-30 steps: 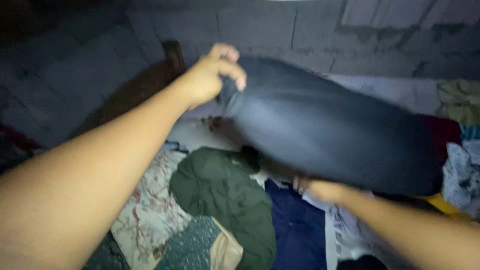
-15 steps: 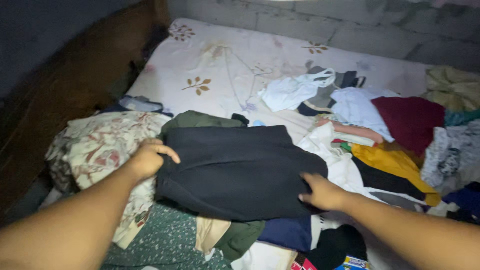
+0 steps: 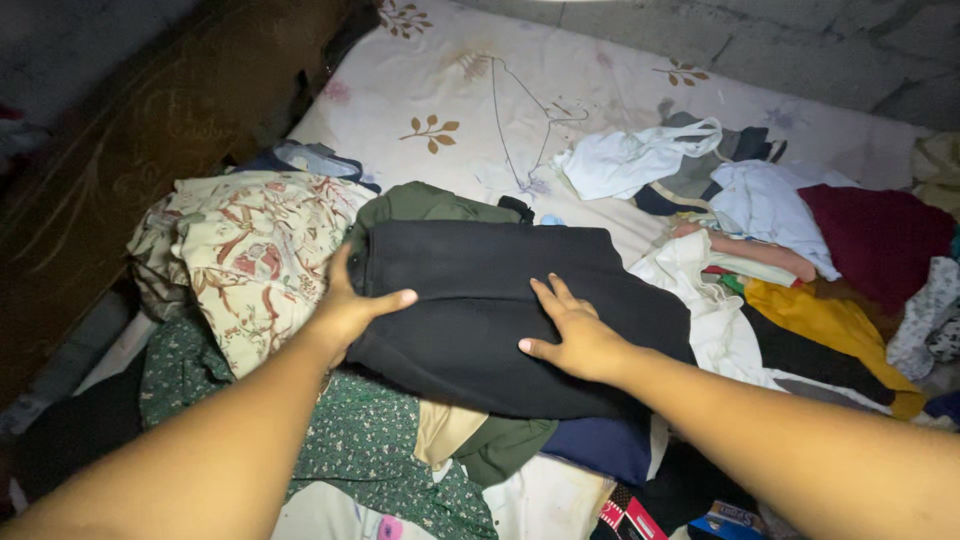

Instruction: The person picks up clothing items from a bed, folds them by hand, and places the folded items into a wooden wardrobe.

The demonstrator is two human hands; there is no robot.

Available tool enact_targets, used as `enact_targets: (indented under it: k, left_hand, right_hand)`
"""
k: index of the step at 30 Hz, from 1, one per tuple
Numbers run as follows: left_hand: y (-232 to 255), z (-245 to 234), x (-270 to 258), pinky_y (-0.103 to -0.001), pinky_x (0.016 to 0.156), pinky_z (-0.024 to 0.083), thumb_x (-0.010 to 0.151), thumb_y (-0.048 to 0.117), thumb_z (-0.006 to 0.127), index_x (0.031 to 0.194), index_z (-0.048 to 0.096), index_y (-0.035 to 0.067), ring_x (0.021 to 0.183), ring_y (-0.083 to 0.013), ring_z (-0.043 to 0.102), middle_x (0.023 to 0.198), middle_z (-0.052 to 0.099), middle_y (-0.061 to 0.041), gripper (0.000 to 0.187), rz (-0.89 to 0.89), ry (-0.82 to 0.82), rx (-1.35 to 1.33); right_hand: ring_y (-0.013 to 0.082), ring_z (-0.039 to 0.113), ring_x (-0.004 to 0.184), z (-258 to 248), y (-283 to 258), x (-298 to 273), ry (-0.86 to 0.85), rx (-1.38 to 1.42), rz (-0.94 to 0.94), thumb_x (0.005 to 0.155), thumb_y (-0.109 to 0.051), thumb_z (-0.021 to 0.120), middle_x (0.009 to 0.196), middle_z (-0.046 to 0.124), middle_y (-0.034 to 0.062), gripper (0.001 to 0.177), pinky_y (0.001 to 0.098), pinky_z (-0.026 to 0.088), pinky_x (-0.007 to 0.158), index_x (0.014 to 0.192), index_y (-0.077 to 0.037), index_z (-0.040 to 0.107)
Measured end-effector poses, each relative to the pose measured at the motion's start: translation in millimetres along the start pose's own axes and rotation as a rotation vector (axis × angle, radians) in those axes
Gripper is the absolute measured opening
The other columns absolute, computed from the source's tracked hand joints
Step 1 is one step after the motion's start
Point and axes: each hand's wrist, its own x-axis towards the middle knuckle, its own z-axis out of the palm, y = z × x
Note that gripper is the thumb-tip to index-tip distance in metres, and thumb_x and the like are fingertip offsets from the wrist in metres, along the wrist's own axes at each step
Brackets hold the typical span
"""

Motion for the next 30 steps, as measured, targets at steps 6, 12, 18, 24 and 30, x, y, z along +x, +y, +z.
enact_targets:
  k: [6,12,18,24,30]
  left_hand:
    - [-7,-8,20,-0.028,0.093,0.057,0.065,-0.019,0.059,0.143,0.063,0.023,0.125,-0.0187,0.059,0.141,0.053,-0.008,0.088,0.078,-0.255,-0.064]
    - [20,3,16,-0.023,0.055,0.043,0.071,-0.016,0.049,0.124,0.078,0.015,0.052,-0.0083,0.048,0.068,0.063,-0.005,0.068,0.088,-0.252,-0.04]
    - [81,-57,-17,-0.022,0.079,0.055,0.062,-0.016,0.046,0.133,0.07,0.017,0.094,-0.0127,0.068,0.125,0.072,-0.005,0.081,0.258,-0.401,-0.174]
    - [61,-172,-39,-0.032,0.088,0.058,0.063,-0.017,0.042,0.137,0.066,0.027,0.105,-0.0222,0.069,0.138,0.065,-0.009,0.089,-0.077,-0.124,0.043]
    - [-17,-193,-29,-0.03,0.094,0.054,0.068,-0.016,0.045,0.14,0.066,0.028,0.115,-0.0218,0.064,0.145,0.057,-0.007,0.087,-0.184,-0.033,0.016]
  right_hand:
    - [0.0454,0.027,0.147,6,11,5,0.003,-0.015,0.01,0.083,-0.046,0.074,0.168,0.008,0.0197,0.101,0.0456,0.029,0.119,0.16,-0.016,0.015]
    - [0.0476,0.026,0.146,2,2,10,0.12,-0.034,0.02,0.084,-0.051,0.073,0.167,0.008,0.0222,0.104,0.0489,0.028,0.119,0.161,-0.014,0.014]
    - [0.0388,0.027,0.149,-7,-34,5,0.346,-0.073,0.189,0.088,-0.052,0.065,0.17,0.013,0.0121,0.096,0.0607,0.029,0.113,0.16,-0.014,0.015]
    - [0.0404,0.022,0.149,59,-59,39,0.377,-0.056,-0.023,0.093,-0.048,0.06,0.166,0.017,0.0188,0.087,0.0616,0.03,0.114,0.159,-0.009,0.02]
    - [0.0354,0.011,0.155,98,-85,56,0.085,-0.158,0.101,0.094,-0.048,0.062,0.169,0.007,0.0148,0.09,0.0688,0.022,0.115,0.16,-0.014,0.011]
